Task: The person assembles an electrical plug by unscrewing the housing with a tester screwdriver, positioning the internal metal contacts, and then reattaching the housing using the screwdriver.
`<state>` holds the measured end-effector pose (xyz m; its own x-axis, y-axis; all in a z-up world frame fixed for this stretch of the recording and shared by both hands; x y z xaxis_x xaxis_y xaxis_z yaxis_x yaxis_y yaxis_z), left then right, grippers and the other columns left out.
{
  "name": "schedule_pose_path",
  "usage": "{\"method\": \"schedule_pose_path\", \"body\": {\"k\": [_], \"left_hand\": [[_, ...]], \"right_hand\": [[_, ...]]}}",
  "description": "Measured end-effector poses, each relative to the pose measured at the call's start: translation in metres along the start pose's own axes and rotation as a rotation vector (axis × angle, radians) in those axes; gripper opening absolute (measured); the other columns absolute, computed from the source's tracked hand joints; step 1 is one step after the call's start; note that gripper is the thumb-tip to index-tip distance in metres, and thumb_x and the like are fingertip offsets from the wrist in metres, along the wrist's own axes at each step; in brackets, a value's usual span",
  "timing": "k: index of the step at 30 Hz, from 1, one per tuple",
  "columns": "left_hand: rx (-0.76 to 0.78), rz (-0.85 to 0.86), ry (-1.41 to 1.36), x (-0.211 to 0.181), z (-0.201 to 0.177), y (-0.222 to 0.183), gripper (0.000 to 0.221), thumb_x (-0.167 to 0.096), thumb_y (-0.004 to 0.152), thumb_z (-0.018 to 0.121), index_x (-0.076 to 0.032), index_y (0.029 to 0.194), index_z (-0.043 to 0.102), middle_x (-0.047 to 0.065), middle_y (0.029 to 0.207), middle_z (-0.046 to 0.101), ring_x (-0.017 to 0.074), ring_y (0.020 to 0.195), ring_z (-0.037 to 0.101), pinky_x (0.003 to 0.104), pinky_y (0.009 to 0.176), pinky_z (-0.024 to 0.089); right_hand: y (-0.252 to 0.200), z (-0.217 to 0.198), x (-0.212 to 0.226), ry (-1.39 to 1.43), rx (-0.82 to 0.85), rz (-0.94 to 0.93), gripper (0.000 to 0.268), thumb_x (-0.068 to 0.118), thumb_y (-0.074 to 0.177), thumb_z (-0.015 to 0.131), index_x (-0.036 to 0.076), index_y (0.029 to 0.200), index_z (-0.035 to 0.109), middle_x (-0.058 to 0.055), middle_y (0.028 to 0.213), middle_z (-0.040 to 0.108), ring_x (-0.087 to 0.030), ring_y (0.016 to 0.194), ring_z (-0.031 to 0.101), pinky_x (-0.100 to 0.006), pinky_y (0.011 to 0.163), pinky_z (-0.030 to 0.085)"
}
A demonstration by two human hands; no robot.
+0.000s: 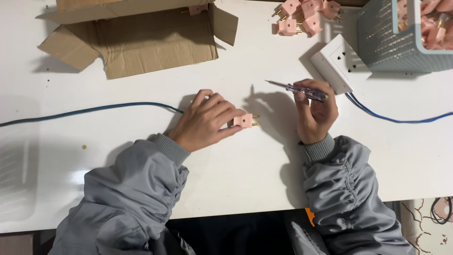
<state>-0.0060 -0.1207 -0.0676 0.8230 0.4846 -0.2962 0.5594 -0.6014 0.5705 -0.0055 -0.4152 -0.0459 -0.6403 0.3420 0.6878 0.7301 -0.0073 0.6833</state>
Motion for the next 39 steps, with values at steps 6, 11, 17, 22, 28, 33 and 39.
{"method": "schedule_pose_path", "body": {"k": [6, 11, 17, 22, 28, 33, 39], "left_hand": [[-0.006, -0.057, -0.059, 0.001, 0.003, 0.000, 0.031, -0.044, 0.105, 0.085, -0.025, 0.128, 0.078, -0.004, 0.108, 0.073, 0.0195, 0.103, 0.066, 0.045, 0.104, 0.050], [0.026, -0.069, -0.084, -0.003, -0.006, 0.005, 0.030, -0.042, 0.104, 0.087, -0.025, 0.127, 0.079, -0.006, 0.104, 0.072, 0.0170, 0.099, 0.065, 0.044, 0.102, 0.051], [-0.004, -0.057, -0.047, -0.002, -0.006, 0.006, 0.031, -0.044, 0.104, 0.087, -0.025, 0.127, 0.078, -0.005, 0.104, 0.072, 0.0180, 0.100, 0.066, 0.044, 0.103, 0.051], [-0.024, -0.054, -0.033, -0.001, -0.005, 0.005, 0.029, -0.044, 0.104, 0.088, -0.025, 0.124, 0.078, -0.006, 0.102, 0.072, 0.0173, 0.102, 0.066, 0.044, 0.105, 0.049], [-0.036, -0.059, -0.018, 0.003, 0.000, 0.003, 0.026, -0.040, 0.103, 0.089, -0.026, 0.122, 0.077, -0.007, 0.100, 0.070, 0.0169, 0.101, 0.064, 0.044, 0.106, 0.047], [-0.036, -0.033, 0.017, 0.002, -0.001, 0.003, 0.032, -0.045, 0.103, 0.090, -0.026, 0.124, 0.077, -0.006, 0.099, 0.070, 0.0174, 0.102, 0.064, 0.045, 0.107, 0.047], [-0.069, -0.019, 0.013, 0.003, -0.002, 0.003, 0.031, -0.044, 0.101, 0.091, -0.024, 0.122, 0.078, -0.005, 0.097, 0.071, 0.0171, 0.102, 0.066, 0.044, 0.106, 0.047]], "right_hand": [[-0.012, -0.001, -0.010, 0.032, -0.082, 0.083, 0.017, -0.006, 0.114, 0.069, -0.016, 0.123, 0.058, -0.032, 0.113, 0.066, -0.046, 0.110, 0.073, -0.053, 0.090, 0.062], [-0.013, -0.004, -0.008, 0.034, -0.072, 0.092, 0.019, 0.000, 0.113, 0.071, -0.015, 0.122, 0.063, -0.029, 0.111, 0.069, -0.040, 0.108, 0.074, -0.049, 0.095, 0.060], [-0.013, -0.001, -0.011, 0.073, -0.066, 0.026, 0.018, 0.000, 0.112, 0.073, -0.014, 0.121, 0.065, -0.027, 0.108, 0.070, -0.039, 0.106, 0.075, -0.049, 0.094, 0.059], [-0.016, -0.001, -0.002, 0.084, -0.040, -0.012, 0.024, 0.002, 0.113, 0.072, -0.018, 0.125, 0.066, -0.028, 0.106, 0.070, -0.037, 0.101, 0.075, -0.046, 0.090, 0.059], [-0.021, 0.004, 0.011, 0.115, 0.023, -0.072, 0.028, -0.001, 0.110, 0.070, -0.023, 0.126, 0.064, -0.031, 0.102, 0.070, -0.041, 0.097, 0.077, -0.048, 0.085, 0.060], [-0.027, 0.010, 0.014, 0.203, 0.109, -0.171, 0.020, -0.004, 0.104, 0.077, -0.016, 0.115, 0.064, -0.026, 0.098, 0.069, -0.044, 0.093, 0.078, -0.050, 0.082, 0.061], [-0.021, 0.015, 0.025, 0.151, 0.179, -0.247, 0.019, -0.004, 0.100, 0.082, -0.012, 0.109, 0.067, -0.025, 0.097, 0.073, -0.043, 0.089, 0.079, -0.053, 0.080, 0.061]]}}
Point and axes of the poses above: each hand's wrist, its own y-axis towards the middle knuckle, its own z-axis out of the palm, x = y × z, the point moved 3 cm from there along y, towards the middle knuckle
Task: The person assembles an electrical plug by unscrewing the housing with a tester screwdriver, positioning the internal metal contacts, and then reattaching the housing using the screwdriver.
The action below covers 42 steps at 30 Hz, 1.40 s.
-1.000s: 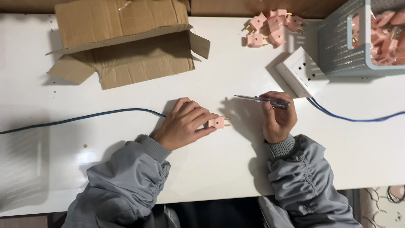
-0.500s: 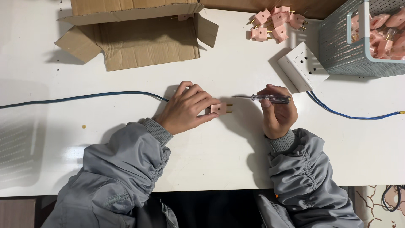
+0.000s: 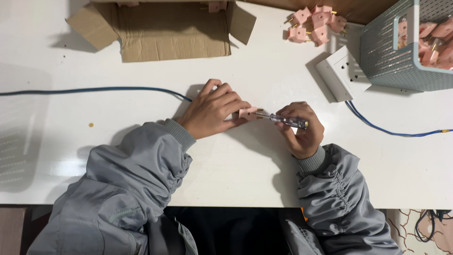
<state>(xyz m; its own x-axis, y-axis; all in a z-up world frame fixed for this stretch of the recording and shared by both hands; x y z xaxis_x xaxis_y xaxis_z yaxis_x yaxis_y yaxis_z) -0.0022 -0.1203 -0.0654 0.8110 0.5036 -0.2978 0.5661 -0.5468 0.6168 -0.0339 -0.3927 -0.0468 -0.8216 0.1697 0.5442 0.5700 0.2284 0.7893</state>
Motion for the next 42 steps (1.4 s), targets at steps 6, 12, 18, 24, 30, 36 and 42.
{"method": "schedule_pose_path", "body": {"k": [6, 12, 18, 24, 30, 36, 42], "left_hand": [[0.021, -0.006, -0.004, 0.002, 0.004, -0.001, 0.030, -0.047, 0.103, 0.089, -0.025, 0.122, 0.079, -0.006, 0.096, 0.071, 0.0161, 0.101, 0.065, 0.044, 0.107, 0.046], [0.028, -0.008, 0.010, -0.001, 0.000, 0.000, 0.029, -0.044, 0.103, 0.089, -0.025, 0.122, 0.078, -0.007, 0.095, 0.070, 0.0157, 0.100, 0.065, 0.044, 0.108, 0.048], [0.024, -0.022, -0.006, -0.001, 0.002, 0.001, 0.028, -0.044, 0.104, 0.088, -0.024, 0.120, 0.078, -0.006, 0.095, 0.070, 0.0154, 0.101, 0.065, 0.044, 0.108, 0.047], [0.055, -0.035, -0.021, 0.000, -0.002, 0.002, 0.028, -0.047, 0.103, 0.087, -0.026, 0.118, 0.077, -0.007, 0.096, 0.069, 0.0154, 0.102, 0.064, 0.044, 0.109, 0.046], [0.097, -0.063, -0.076, 0.011, 0.015, -0.008, 0.030, -0.049, 0.103, 0.087, -0.021, 0.100, 0.076, -0.007, 0.094, 0.070, 0.0149, 0.103, 0.064, 0.046, 0.110, 0.045], [0.117, -0.072, -0.096, 0.006, 0.005, -0.002, 0.034, -0.054, 0.109, 0.080, -0.021, 0.099, 0.074, -0.005, 0.094, 0.070, 0.0157, 0.105, 0.064, 0.046, 0.111, 0.045], [0.095, -0.081, -0.129, 0.006, 0.005, 0.000, 0.037, -0.055, 0.107, 0.080, -0.020, 0.097, 0.075, -0.004, 0.096, 0.070, 0.0170, 0.106, 0.062, 0.048, 0.112, 0.044]], "right_hand": [[-0.004, 0.002, -0.004, 0.011, 0.038, 0.014, 0.020, -0.004, 0.099, 0.085, -0.009, 0.109, 0.069, -0.024, 0.097, 0.075, -0.042, 0.090, 0.080, -0.053, 0.080, 0.060], [0.006, 0.006, 0.005, -0.021, 0.073, 0.036, 0.020, -0.004, 0.097, 0.087, -0.007, 0.107, 0.070, -0.025, 0.098, 0.080, -0.043, 0.092, 0.082, -0.052, 0.082, 0.061], [0.020, 0.017, 0.016, -0.094, 0.091, -0.017, 0.035, -0.006, 0.097, 0.088, -0.010, 0.127, 0.070, -0.024, 0.101, 0.085, -0.039, 0.088, 0.081, -0.050, 0.081, 0.059], [0.024, 0.020, 0.010, -0.138, 0.073, -0.075, 0.066, -0.008, 0.091, 0.092, -0.007, 0.150, 0.062, -0.023, 0.100, 0.086, -0.036, 0.079, 0.075, -0.050, 0.079, 0.056], [0.014, 0.033, -0.002, -0.019, 0.083, -0.015, 0.062, 0.009, 0.115, 0.062, -0.011, 0.169, 0.041, -0.027, 0.107, 0.077, -0.044, 0.092, 0.074, -0.055, 0.080, 0.057], [0.033, 0.047, 0.010, -0.024, 0.034, -0.058, 0.041, 0.000, 0.108, 0.073, -0.005, 0.148, 0.063, -0.019, 0.103, 0.081, -0.039, 0.090, 0.076, -0.054, 0.084, 0.057], [0.030, 0.046, 0.004, -0.032, 0.037, -0.041, 0.042, 0.004, 0.109, 0.072, -0.010, 0.147, 0.064, -0.024, 0.100, 0.081, -0.040, 0.086, 0.074, -0.054, 0.081, 0.059]]}}
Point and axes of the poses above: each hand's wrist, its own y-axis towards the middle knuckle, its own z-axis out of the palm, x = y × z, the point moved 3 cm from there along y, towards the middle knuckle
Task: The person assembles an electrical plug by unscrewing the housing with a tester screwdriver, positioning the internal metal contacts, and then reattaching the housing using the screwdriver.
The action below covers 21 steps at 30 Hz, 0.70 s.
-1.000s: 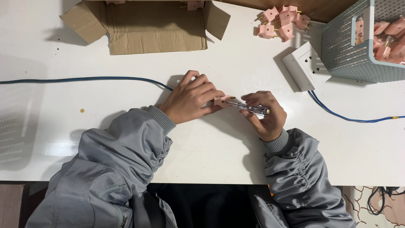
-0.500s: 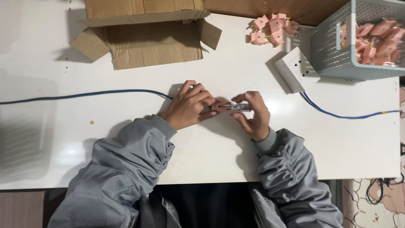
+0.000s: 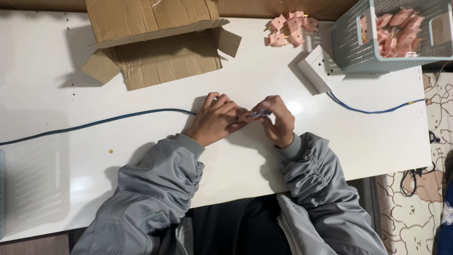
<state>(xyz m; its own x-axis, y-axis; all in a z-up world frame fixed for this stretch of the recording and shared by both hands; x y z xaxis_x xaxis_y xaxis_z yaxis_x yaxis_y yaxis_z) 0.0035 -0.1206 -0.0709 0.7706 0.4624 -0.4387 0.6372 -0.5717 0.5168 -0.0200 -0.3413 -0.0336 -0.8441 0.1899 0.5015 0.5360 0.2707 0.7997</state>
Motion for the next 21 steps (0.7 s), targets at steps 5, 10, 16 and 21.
{"method": "schedule_pose_path", "body": {"k": [5, 10, 16, 21], "left_hand": [[-0.037, -0.002, 0.018, 0.000, 0.001, 0.001, 0.035, -0.054, 0.104, 0.084, -0.021, 0.093, 0.076, -0.004, 0.096, 0.071, 0.0169, 0.105, 0.064, 0.049, 0.111, 0.046], [-0.038, 0.031, -0.008, -0.001, -0.006, 0.009, 0.033, -0.052, 0.104, 0.085, -0.022, 0.094, 0.077, -0.004, 0.097, 0.071, 0.0177, 0.106, 0.063, 0.049, 0.111, 0.045], [-0.024, -0.002, 0.038, 0.005, 0.008, -0.002, 0.028, -0.050, 0.103, 0.088, -0.023, 0.105, 0.082, -0.006, 0.100, 0.072, 0.0159, 0.107, 0.062, 0.048, 0.113, 0.042], [0.014, -0.003, 0.007, 0.002, 0.005, -0.004, 0.028, -0.049, 0.103, 0.087, -0.022, 0.111, 0.084, -0.006, 0.102, 0.075, 0.0171, 0.108, 0.063, 0.049, 0.113, 0.043]], "right_hand": [[-0.002, -0.001, -0.006, 0.014, -0.025, 0.040, 0.043, 0.004, 0.113, 0.066, -0.019, 0.149, 0.057, -0.029, 0.100, 0.077, -0.045, 0.088, 0.078, -0.053, 0.075, 0.060], [-0.006, 0.003, -0.003, 0.007, -0.087, 0.091, 0.044, 0.004, 0.115, 0.064, -0.023, 0.148, 0.055, -0.032, 0.103, 0.073, -0.048, 0.092, 0.080, -0.053, 0.072, 0.062], [-0.002, 0.006, 0.003, -0.023, -0.094, 0.078, 0.042, 0.011, 0.119, 0.059, -0.018, 0.149, 0.057, -0.028, 0.103, 0.075, -0.040, 0.088, 0.072, -0.047, 0.072, 0.055], [-0.009, 0.001, -0.002, -0.081, -0.108, 0.086, 0.047, 0.025, 0.115, 0.071, -0.013, 0.142, 0.068, -0.025, 0.110, 0.074, -0.038, 0.099, 0.069, -0.047, 0.078, 0.056]]}}
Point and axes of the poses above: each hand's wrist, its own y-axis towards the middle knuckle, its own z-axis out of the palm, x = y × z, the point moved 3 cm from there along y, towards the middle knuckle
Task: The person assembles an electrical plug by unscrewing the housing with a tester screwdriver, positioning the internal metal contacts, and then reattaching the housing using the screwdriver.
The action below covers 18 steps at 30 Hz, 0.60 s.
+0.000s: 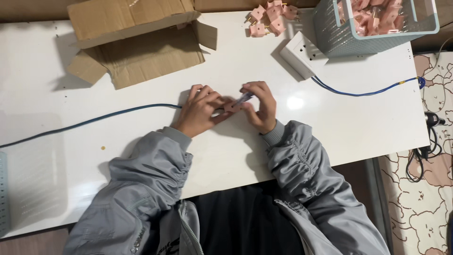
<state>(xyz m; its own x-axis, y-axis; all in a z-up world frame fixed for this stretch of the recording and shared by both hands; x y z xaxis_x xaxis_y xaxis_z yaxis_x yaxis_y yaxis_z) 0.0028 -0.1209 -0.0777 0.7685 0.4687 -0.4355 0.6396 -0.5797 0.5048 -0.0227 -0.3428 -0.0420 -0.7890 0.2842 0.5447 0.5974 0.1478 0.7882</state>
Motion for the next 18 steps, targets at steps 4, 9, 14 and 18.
{"method": "schedule_pose_path", "body": {"k": [4, 9, 14, 18], "left_hand": [[0.002, 0.007, -0.027, -0.005, -0.009, 0.004, 0.029, -0.048, 0.105, 0.087, -0.020, 0.112, 0.085, -0.004, 0.105, 0.075, 0.0199, 0.109, 0.063, 0.050, 0.113, 0.043], [0.027, -0.031, 0.017, 0.002, 0.000, 0.000, 0.035, -0.055, 0.107, 0.084, -0.022, 0.119, 0.084, -0.007, 0.102, 0.075, 0.0157, 0.110, 0.064, 0.047, 0.117, 0.042], [0.010, -0.008, 0.052, 0.003, -0.002, 0.003, 0.029, -0.052, 0.103, 0.087, -0.023, 0.107, 0.083, -0.010, 0.102, 0.075, 0.0137, 0.110, 0.064, 0.046, 0.115, 0.042], [0.014, -0.005, 0.029, 0.006, 0.004, 0.000, 0.028, -0.054, 0.108, 0.079, -0.026, 0.108, 0.082, -0.013, 0.102, 0.073, 0.0123, 0.112, 0.063, 0.046, 0.115, 0.043]], "right_hand": [[0.008, 0.001, 0.006, 0.002, 0.022, -0.023, 0.039, 0.021, 0.112, 0.078, -0.007, 0.138, 0.076, -0.022, 0.111, 0.070, -0.038, 0.097, 0.067, -0.049, 0.082, 0.057], [0.017, -0.002, 0.010, 0.099, 0.038, -0.002, 0.032, 0.009, 0.108, 0.079, -0.005, 0.137, 0.080, -0.017, 0.103, 0.069, -0.032, 0.091, 0.069, -0.046, 0.086, 0.060], [0.023, -0.004, 0.010, 0.143, 0.049, 0.009, 0.030, 0.007, 0.111, 0.074, -0.008, 0.136, 0.079, -0.017, 0.102, 0.069, -0.030, 0.089, 0.067, -0.048, 0.085, 0.060], [0.033, -0.004, 0.024, 0.148, 0.108, -0.036, 0.031, 0.005, 0.112, 0.069, -0.011, 0.136, 0.078, -0.019, 0.098, 0.067, -0.032, 0.089, 0.064, -0.052, 0.086, 0.058]]}}
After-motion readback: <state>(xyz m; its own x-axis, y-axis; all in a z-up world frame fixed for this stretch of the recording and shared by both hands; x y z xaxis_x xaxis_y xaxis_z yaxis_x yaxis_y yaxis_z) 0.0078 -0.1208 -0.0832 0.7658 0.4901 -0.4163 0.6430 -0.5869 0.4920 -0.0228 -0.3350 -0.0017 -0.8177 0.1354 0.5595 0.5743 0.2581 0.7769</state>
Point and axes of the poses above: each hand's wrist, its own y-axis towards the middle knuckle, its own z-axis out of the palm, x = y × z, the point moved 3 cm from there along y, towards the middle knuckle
